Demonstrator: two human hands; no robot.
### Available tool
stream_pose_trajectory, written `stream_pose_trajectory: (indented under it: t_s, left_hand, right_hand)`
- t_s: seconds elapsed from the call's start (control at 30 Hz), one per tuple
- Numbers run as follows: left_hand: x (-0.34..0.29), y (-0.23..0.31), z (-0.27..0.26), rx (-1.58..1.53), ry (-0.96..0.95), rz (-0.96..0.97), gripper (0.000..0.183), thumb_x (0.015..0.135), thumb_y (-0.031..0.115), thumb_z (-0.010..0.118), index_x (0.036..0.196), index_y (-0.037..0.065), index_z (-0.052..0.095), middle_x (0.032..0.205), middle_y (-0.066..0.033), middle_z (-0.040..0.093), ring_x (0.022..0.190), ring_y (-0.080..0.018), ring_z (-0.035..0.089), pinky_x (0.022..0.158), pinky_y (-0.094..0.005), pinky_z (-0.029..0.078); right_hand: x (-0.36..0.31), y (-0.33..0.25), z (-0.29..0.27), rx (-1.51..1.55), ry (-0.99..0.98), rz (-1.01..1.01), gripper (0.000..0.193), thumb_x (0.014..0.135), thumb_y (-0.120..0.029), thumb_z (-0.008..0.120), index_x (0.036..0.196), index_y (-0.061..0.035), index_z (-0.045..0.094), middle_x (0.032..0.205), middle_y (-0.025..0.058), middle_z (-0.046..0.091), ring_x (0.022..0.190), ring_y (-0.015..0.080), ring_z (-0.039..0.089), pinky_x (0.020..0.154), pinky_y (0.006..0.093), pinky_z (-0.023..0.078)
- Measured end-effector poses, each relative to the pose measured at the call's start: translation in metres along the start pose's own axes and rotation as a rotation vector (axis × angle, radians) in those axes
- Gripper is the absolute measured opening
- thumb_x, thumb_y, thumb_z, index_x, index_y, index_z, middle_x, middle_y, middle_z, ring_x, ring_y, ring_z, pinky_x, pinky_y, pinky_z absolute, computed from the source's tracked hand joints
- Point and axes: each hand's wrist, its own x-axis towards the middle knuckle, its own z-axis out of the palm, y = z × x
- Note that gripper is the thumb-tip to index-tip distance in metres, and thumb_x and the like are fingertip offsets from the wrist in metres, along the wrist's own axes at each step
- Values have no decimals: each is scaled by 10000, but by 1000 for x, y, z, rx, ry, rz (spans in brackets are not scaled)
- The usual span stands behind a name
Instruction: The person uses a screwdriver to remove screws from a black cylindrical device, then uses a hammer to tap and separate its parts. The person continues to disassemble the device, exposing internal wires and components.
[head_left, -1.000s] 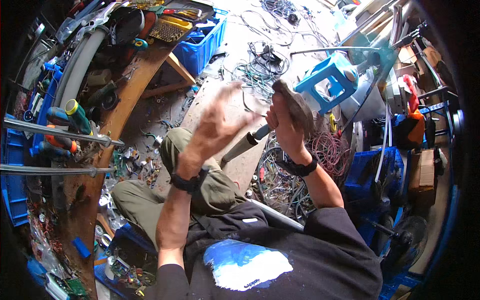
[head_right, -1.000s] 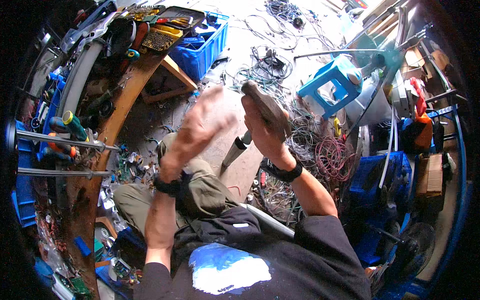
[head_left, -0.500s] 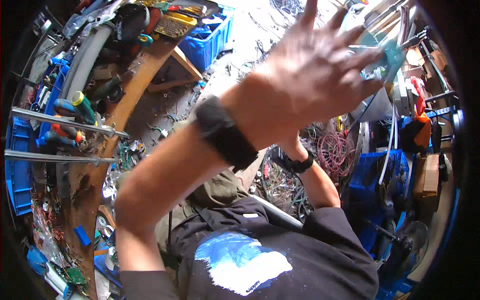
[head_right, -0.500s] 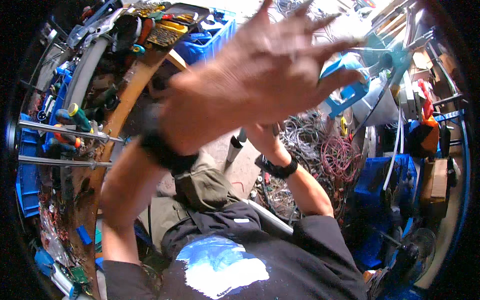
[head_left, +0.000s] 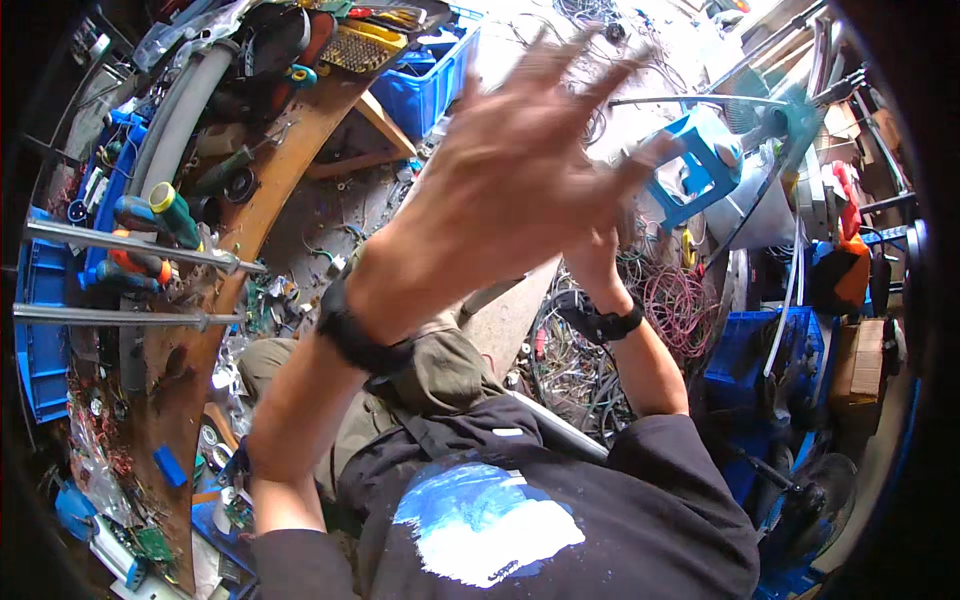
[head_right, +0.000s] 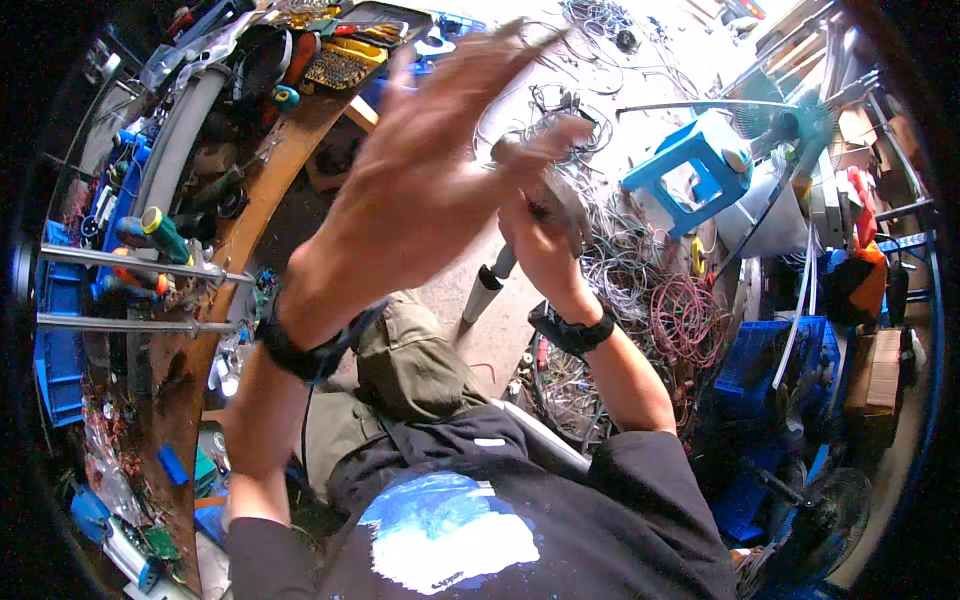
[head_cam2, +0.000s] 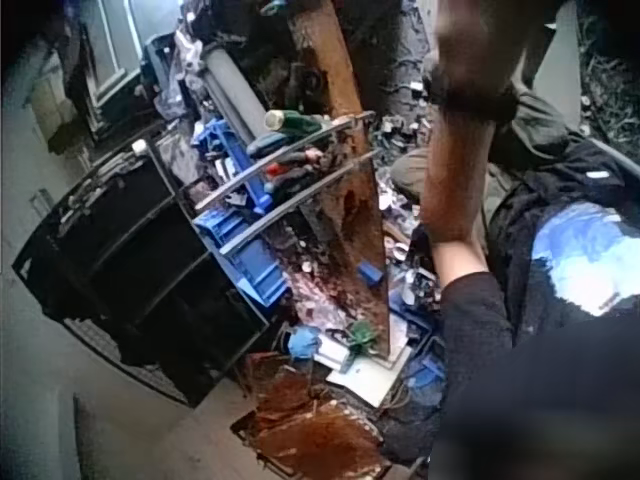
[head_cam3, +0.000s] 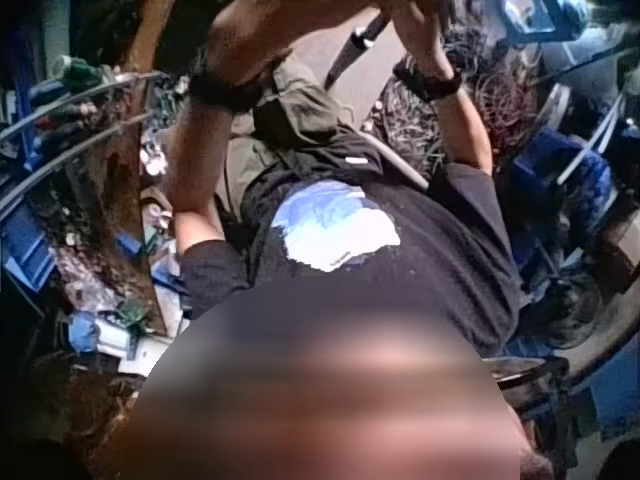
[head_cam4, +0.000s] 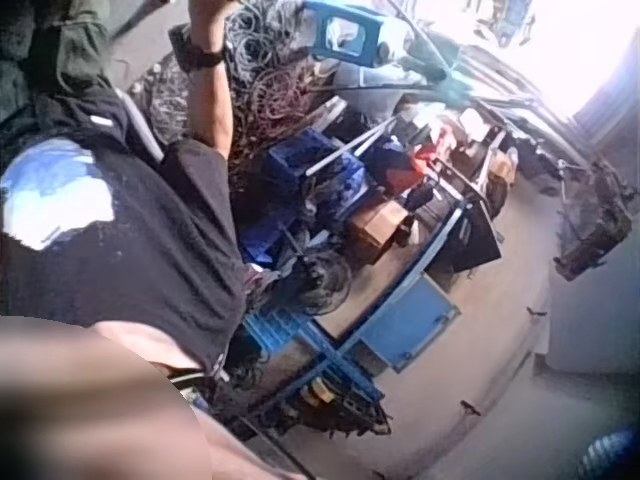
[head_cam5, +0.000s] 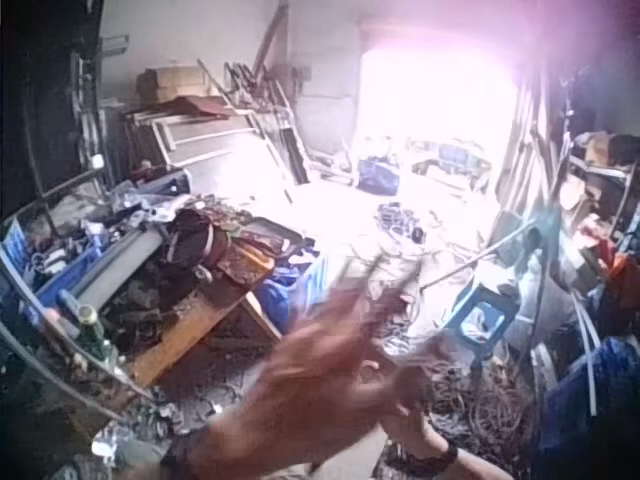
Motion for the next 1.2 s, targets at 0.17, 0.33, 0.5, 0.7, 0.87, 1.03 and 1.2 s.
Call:
stream_pose_trajectory:
  t_s: [0.17, 0.33, 0.5, 0.7, 0.87, 1.03, 1.2]
  left_hand:
    - [-118, -31, 30, -369, -432, -571, 779, 882, 321, 722, 1524, -6, 425, 1499, -242, 491, 1424, -358, 452, 1227, -438, 304]
    - [-193, -28, 140, -188, -855, -676, 619, 892, 549, 704, 1231, 31, 694, 1234, -246, 683, 1156, -375, 659, 1017, -473, 508]
    - [-217, -15, 183, -460, -654, -519, 449, 859, 472, 758, 879, 25, 714, 792, -202, 701, 767, -388, 700, 761, -473, 572]
    - [-239, -14, 190, -419, -418, -655, 429, 846, 270, 798, 1178, 43, 649, 989, -206, 701, 907, -407, 696, 806, -465, 560]
    - [-222, -9, 180, -380, -248, -670, 369, 857, 242, 792, 1124, 34, 645, 936, -217, 693, 880, -428, 683, 767, -471, 550]
    - [-216, 1, 182, -397, -206, -722, 390, 889, 286, 773, 1133, 31, 607, 899, -222, 667, 843, -433, 671, 734, -502, 533]
    - [-232, 0, 201, -294, -116, -631, 466, 849, 320, 812, 1145, 28, 602, 871, -219, 662, 811, -420, 671, 703, -502, 525]
  right_hand:
    - [5, 5, -5, 110, -18, 59, 348, 1087, -284, 586, 783, -120, 539, 618, -74, 384, 541, 33, 324, 501, 250, 235]
    - [16, 11, -10, 11, -268, 451, 506, 1085, -331, 565, 658, -159, 356, 582, -69, 285, 505, 57, 276, 472, 272, 194]
    - [18, 24, -10, -27, -226, 528, 502, 1084, -347, 581, 666, -181, 358, 528, -84, 330, 418, 34, 287, 403, 254, 184]
    - [13, 37, -8, 31, 220, 159, 563, 1090, -348, 576, 613, -184, 324, 482, -61, 299, 364, 61, 263, 367, 272, 172]
    - [25, 42, -7, -18, 489, 201, 556, 1083, -395, 569, 618, -175, 358, 473, -43, 341, 358, 66, 288, 361, 268, 195]
    - [40, 44, -23, 33, 492, 316, 509, 1070, -430, 586, 666, -189, 390, 520, -59, 354, 407, 61, 289, 391, 260, 202]
    - [43, 36, -51, 641, -374, 414, 555, 1108, -445, 471, 640, -180, 335, 503, -59, 216, 413, 88, 210, 410, 288, 185]
